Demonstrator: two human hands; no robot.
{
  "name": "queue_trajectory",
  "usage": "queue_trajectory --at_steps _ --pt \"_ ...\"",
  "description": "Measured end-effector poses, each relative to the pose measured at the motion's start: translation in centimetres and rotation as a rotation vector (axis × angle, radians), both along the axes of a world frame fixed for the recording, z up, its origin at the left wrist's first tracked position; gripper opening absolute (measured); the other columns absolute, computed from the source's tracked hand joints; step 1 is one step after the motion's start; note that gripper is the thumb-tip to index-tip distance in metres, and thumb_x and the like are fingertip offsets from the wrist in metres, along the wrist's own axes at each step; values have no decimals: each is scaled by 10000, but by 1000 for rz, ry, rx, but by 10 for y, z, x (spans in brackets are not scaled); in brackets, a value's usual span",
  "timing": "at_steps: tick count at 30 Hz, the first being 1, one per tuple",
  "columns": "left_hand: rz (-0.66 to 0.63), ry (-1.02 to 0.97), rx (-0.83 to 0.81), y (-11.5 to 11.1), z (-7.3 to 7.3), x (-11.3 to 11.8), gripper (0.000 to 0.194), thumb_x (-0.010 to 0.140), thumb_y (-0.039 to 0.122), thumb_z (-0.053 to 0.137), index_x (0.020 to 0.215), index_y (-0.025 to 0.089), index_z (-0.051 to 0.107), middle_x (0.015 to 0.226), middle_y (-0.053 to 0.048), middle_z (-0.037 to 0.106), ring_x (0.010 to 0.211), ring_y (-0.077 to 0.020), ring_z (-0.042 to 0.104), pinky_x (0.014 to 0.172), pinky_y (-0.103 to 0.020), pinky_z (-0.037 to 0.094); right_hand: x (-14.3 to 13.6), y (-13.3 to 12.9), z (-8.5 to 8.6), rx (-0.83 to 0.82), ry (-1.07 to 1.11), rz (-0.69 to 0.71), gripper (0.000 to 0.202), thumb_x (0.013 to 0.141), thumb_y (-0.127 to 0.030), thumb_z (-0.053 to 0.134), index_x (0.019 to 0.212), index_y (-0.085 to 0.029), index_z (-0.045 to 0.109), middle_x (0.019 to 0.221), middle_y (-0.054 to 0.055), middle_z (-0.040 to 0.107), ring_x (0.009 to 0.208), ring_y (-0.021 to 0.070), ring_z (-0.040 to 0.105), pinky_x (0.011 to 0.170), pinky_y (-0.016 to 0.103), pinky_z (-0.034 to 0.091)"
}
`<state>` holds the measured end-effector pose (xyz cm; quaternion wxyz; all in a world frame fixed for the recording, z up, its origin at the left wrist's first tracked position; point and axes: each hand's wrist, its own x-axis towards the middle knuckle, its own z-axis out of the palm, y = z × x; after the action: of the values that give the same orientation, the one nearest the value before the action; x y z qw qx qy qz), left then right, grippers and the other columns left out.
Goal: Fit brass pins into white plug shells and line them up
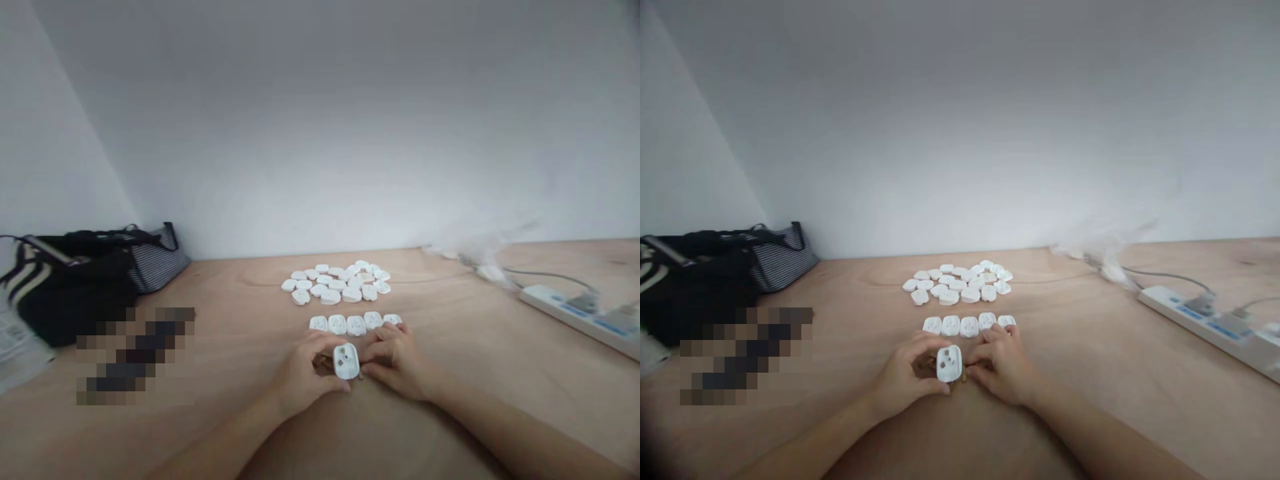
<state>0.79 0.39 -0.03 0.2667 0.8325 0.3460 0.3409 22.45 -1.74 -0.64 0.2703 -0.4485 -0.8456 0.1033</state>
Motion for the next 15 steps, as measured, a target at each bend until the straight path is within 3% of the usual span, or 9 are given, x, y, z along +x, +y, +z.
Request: queue_trajectory --at_steps 9,15 --pt "26 51 104 -7 5 4 443 596 158 743 1023 219 642 1016 -37 651 952 -217 580 852 -312 452 -3 -2 1 71 67 -34 113 814 -138 520 825 -213 604 824 10 648 833 187 522 792 361 279" --pt "74 42 149 -9 7 6 410 605 125 685 1001 221 638 981 -22 669 925 -208 598 839 -302 458 -3 -4 3 58 172 -27 222 846 -151 493 899 -288 660 799 -2 672 815 185 551 802 367 281"
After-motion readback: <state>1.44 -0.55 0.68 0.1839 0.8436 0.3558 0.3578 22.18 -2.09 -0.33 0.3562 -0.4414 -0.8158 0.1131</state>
